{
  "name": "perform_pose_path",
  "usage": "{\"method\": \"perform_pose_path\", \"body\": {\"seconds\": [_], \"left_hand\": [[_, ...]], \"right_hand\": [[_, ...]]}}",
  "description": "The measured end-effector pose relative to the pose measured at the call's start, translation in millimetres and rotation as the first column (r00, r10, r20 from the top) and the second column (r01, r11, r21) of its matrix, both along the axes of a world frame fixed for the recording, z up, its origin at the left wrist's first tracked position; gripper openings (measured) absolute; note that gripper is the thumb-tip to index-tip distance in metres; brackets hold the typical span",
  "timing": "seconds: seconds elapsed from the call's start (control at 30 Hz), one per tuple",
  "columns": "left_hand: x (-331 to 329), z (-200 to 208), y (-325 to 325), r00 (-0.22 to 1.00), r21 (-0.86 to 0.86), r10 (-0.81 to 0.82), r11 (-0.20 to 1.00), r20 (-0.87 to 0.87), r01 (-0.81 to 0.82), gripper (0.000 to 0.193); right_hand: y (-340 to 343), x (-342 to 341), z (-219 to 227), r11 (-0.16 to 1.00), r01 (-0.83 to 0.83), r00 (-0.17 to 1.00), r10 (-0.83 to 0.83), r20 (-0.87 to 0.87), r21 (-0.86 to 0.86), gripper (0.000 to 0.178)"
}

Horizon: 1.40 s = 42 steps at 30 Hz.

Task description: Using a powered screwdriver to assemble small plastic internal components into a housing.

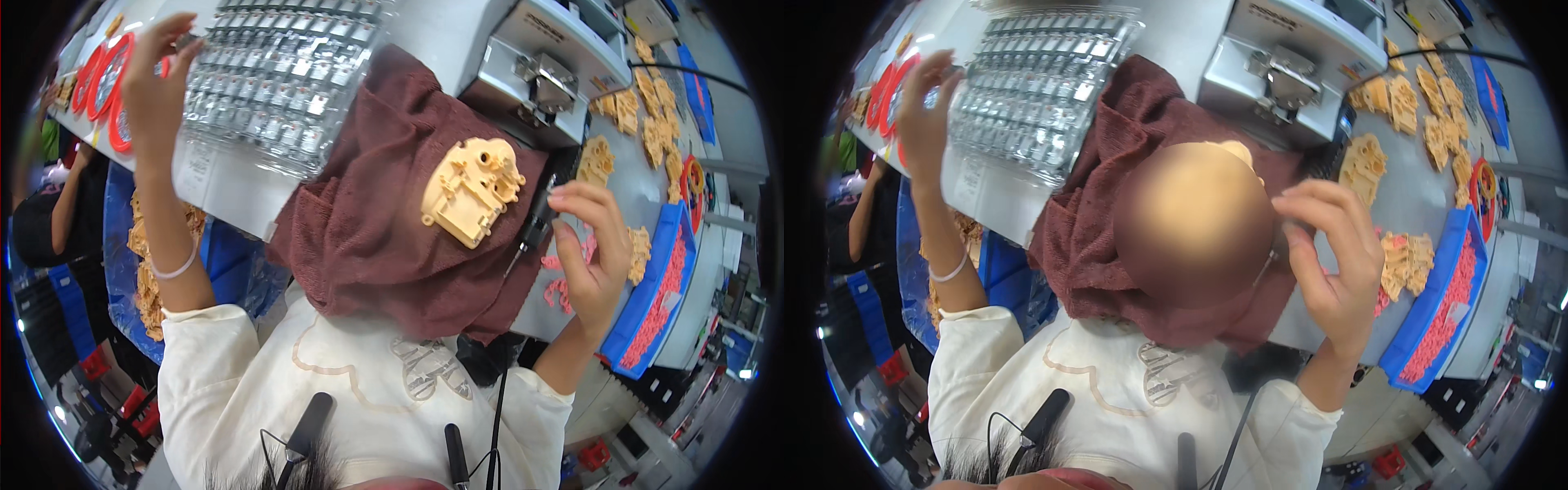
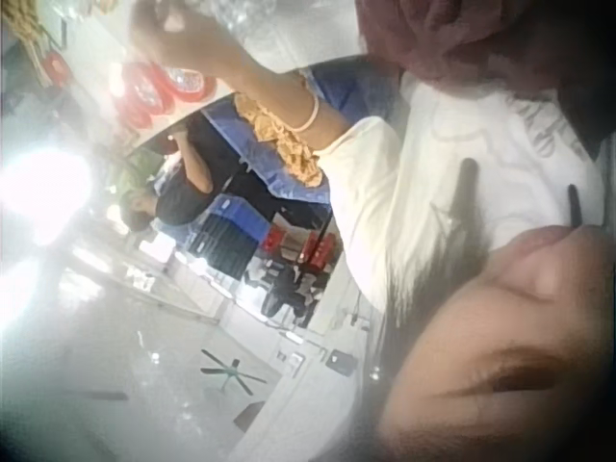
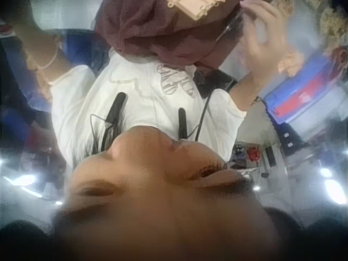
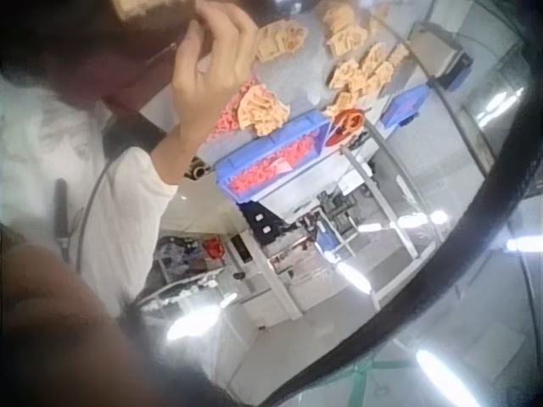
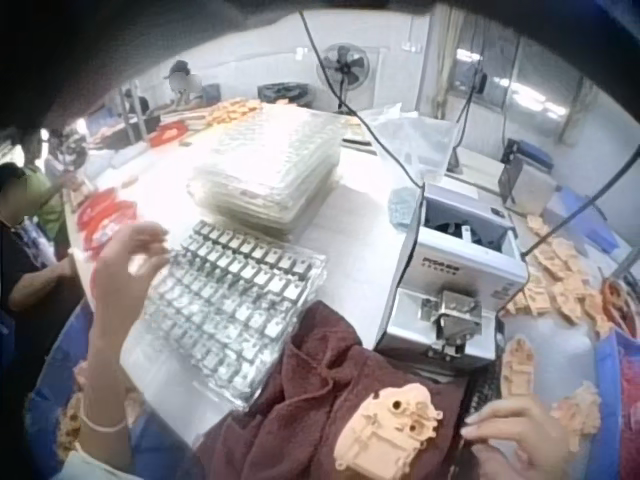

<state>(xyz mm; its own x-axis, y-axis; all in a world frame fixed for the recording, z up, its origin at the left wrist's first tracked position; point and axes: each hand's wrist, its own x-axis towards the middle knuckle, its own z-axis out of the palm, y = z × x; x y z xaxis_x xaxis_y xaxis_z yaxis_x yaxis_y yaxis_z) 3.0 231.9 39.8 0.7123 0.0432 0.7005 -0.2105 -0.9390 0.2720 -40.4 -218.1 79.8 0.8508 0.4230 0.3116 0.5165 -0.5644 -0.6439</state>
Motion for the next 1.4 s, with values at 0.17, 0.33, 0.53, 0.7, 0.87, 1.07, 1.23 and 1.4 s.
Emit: {"method": "perform_pose_path", "body": {"seconds": [0.17,0.33,0.53,0.7,0.87,1.07,1.23,1.4], "left_hand": [[-11,56,-97,0.698,-0.277,-0.713,0.684,-0.063,0.674,0.033],[2,44,-212,0.302,-0.228,-0.940,0.332,-0.156,0.915,0.031],[3,20,-228,0.288,-0.279,-0.898,0.386,-0.334,0.880,0.035],[8,21,-229,0.220,-0.266,-0.881,0.351,-0.419,0.898,0.034],[21,24,-222,0.121,-0.259,-0.884,0.259,-0.451,0.930,0.031],[21,36,-227,0.139,-0.130,-0.812,0.255,-0.566,0.958,0.028],[9,52,-240,0.229,0.154,-0.704,0.170,-0.673,0.973,0.029],[3,43,-236,0.264,0.073,-0.689,0.295,-0.674,0.953,0.039]], "right_hand": [[3,0,4,0.998,-0.045,0.999,0.044,0.024,0.050,0.030],[-14,-16,0,0.998,0.028,1.000,-0.028,0.001,0.064,0.028],[-56,-38,-9,0.976,0.186,0.983,-0.185,-0.020,0.112,0.024],[-77,-46,-20,0.946,0.274,0.962,-0.270,-0.044,0.176,0.023],[-82,-46,-27,0.944,0.281,0.960,-0.278,-0.040,0.174,0.023],[-88,-48,-33,0.927,0.325,0.945,-0.310,-0.104,0.186,0.022],[-89,-49,-36,0.926,0.324,0.943,-0.298,-0.150,0.193,0.021],[-90,-51,-35,0.907,0.355,0.929,-0.316,-0.192,0.227,0.019]]}}
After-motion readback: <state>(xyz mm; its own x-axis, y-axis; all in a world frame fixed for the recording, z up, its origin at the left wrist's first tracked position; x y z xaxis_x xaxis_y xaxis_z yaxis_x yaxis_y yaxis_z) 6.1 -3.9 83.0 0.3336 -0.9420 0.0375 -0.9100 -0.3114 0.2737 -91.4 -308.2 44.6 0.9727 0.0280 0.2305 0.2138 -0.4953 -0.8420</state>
